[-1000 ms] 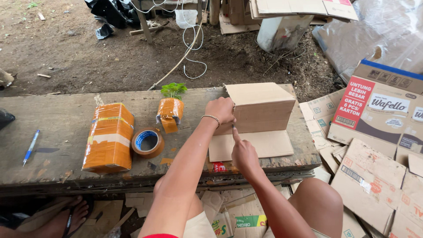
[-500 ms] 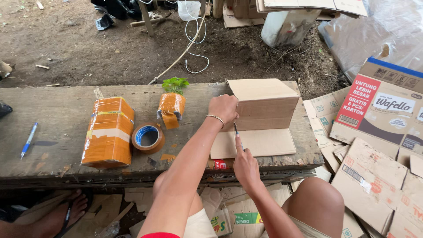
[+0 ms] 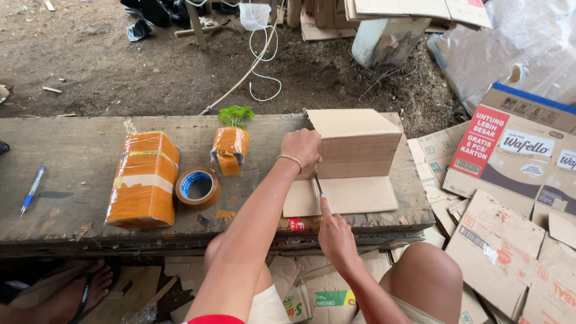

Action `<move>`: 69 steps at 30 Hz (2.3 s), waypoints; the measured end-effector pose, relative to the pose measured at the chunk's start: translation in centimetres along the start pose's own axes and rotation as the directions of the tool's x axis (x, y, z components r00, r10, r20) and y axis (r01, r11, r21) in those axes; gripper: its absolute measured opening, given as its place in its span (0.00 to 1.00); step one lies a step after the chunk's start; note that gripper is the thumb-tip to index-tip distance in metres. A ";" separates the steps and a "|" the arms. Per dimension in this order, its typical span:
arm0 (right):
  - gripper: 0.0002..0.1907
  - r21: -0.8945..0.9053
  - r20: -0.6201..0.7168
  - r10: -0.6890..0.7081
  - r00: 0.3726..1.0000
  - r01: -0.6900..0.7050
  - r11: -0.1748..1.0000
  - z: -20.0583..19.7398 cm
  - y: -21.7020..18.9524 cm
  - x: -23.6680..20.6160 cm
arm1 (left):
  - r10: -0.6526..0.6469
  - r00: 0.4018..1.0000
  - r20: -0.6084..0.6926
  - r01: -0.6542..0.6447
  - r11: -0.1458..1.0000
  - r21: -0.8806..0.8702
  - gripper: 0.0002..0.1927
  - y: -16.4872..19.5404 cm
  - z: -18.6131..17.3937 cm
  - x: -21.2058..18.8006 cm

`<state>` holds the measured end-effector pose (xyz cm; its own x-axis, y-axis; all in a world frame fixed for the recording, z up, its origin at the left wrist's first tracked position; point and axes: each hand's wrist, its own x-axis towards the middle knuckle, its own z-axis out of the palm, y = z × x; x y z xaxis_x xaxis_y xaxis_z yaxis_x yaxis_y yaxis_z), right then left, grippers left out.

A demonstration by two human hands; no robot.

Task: The person uses a utility knife to cut a large piece of cardboard on a wooden table. They make several cuts to shape the cardboard, then fold it and place a small potted plant inside the resulting structure.

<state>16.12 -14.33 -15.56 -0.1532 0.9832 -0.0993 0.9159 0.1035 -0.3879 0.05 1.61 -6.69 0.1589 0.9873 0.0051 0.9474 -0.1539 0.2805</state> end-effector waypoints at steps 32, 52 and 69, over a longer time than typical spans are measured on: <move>0.36 0.006 0.051 -0.039 0.998 0.039 0.999 -1.9 0.1 -2.0 | -0.081 0.997 0.017 0.079 0.993 0.090 0.22 -0.5 1.4 -0.6; 0.28 0.386 0.109 0.210 0.972 -0.236 0.892 -0.9 0.9 -2.3 | -0.418 0.896 0.154 0.235 0.150 -0.960 0.31 -3.8 11.5 -5.9; 0.26 0.354 -0.074 0.175 0.982 -0.138 0.925 -7.2 -0.9 -2.1 | -0.395 0.893 -0.214 -0.164 0.156 -0.974 0.16 -4.4 13.9 -6.1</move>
<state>18.30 -15.36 -8.39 0.0375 0.9945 -0.0975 0.7372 -0.0934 -0.6692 -1.25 -4.30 -21.34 -0.2920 0.9513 0.0990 -0.1484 -0.1473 0.9779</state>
